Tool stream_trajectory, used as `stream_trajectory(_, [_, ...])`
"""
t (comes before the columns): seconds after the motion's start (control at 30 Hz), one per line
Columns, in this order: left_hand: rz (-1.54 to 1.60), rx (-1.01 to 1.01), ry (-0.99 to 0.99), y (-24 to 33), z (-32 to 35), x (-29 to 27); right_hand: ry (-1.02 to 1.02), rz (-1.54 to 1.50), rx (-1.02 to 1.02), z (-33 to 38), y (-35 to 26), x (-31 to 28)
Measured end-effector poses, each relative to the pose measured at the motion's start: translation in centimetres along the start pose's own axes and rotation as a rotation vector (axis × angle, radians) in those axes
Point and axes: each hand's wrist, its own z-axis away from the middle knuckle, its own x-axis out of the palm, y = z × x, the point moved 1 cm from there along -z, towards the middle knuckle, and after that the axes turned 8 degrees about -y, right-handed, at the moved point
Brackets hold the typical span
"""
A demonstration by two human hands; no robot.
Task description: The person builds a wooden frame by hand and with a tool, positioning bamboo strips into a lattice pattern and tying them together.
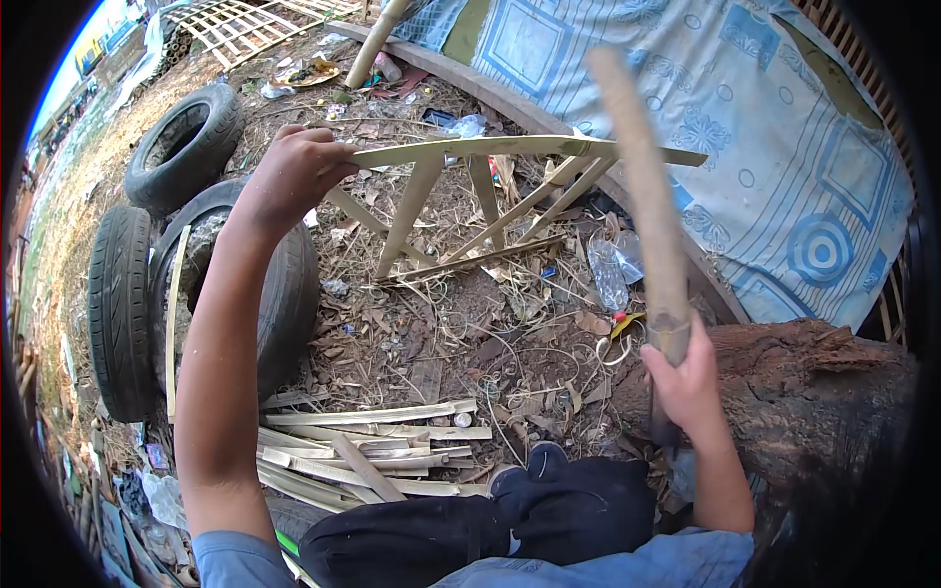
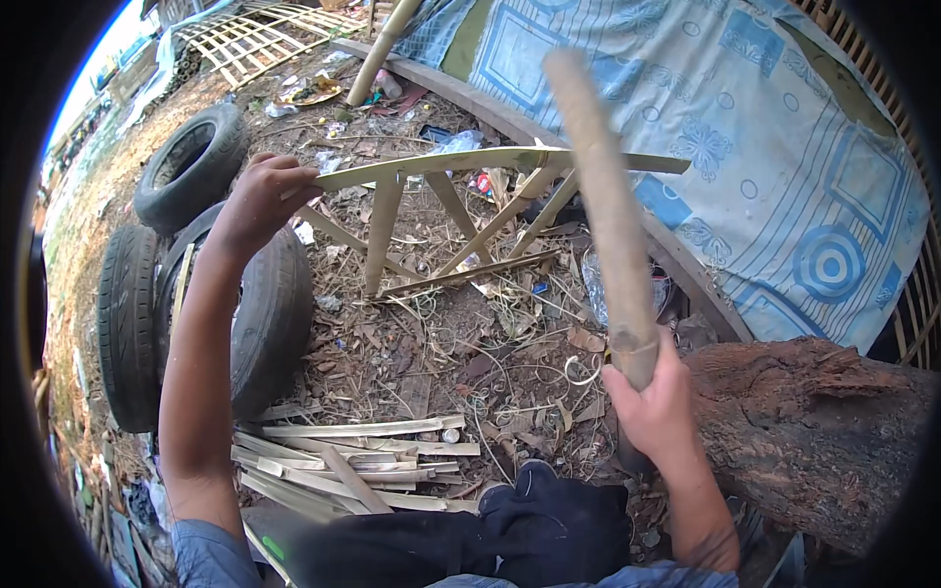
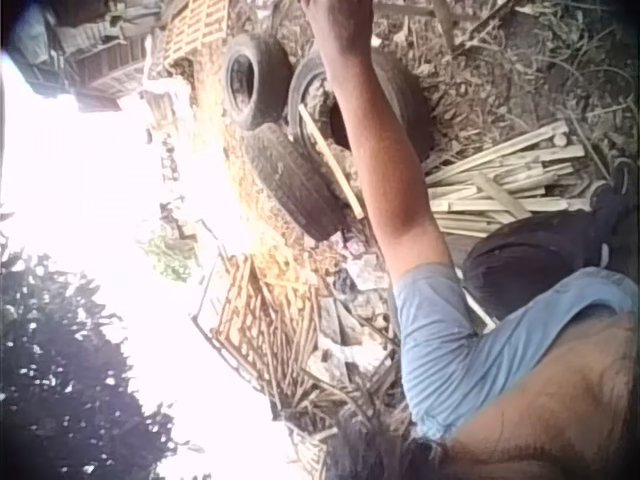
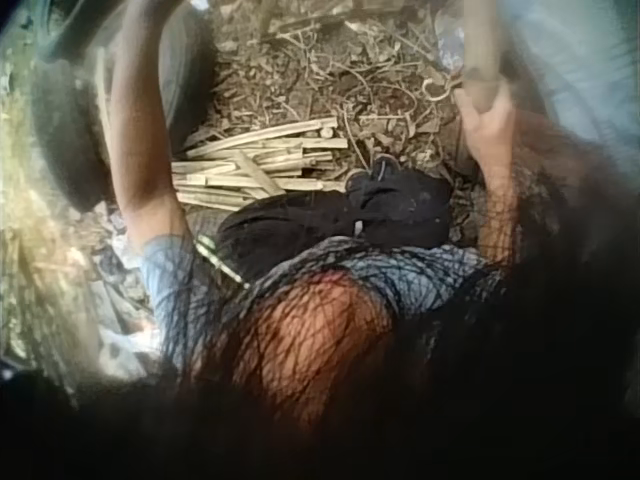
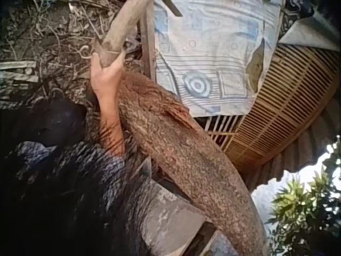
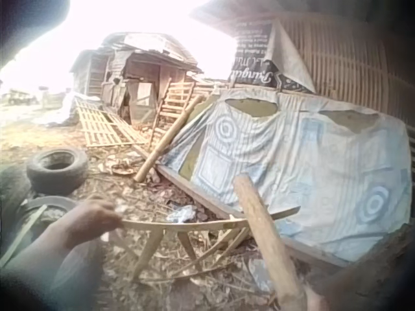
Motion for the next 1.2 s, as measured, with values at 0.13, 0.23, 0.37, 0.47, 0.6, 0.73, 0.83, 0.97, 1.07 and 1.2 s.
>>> stream_trajectory(0.13, [-0.022,0.012,-0.007,-0.3,0.0,0.3,0.185,-0.391,-0.226,0.3,-0.2,-0.5])
stream_trajectory(0.23, [-0.004,0.011,0.009,-0.3,-0.2,0.2,0.192,-0.183,-0.037,-0.1,-0.5,0.0])
stream_trajectory(0.37, [-0.002,0.005,-0.03,-0.3,0.0,0.3,0.171,-0.297,-0.138,-0.7,-1.0,-0.6])
stream_trajectory(0.47, [0.026,-0.039,-0.014,-0.3,-0.9,0.5,0.252,-0.232,-0.199,-0.6,1.0,-0.5])
stream_trajectory(0.6, [0.056,-0.095,-0.077,-0.2,-1.1,0.4,0.139,-0.192,-0.101,-1.0,-0.2,-0.4])
stream_trajectory(0.73, [0.009,-0.07,-0.058,-0.5,-1.5,0.4,0.311,-0.324,-0.268,-0.8,0.5,-1.5])
stream_trajectory(0.83, [-0.028,-0.002,-0.041,-1.0,-1.2,0.6,0.066,-0.001,-0.06,-1.8,1.1,-0.7])
stream_trajectory(0.97, [0.023,-0.026,-0.07,-1.2,-1.8,0.7,0.245,-0.244,-0.245,-0.4,-0.4,-2.4])
stream_trajectory(1.07, [0.041,-0.012,-0.034,-1.3,-1.9,0.9,0.23,-0.034,-0.199,-1.8,1.4,-0.7])
stream_trajectory(1.2, [-0.022,0.01,-0.044,-1.3,-1.6,0.8,0.209,-0.304,-0.238,-1.2,-0.3,-2.4])
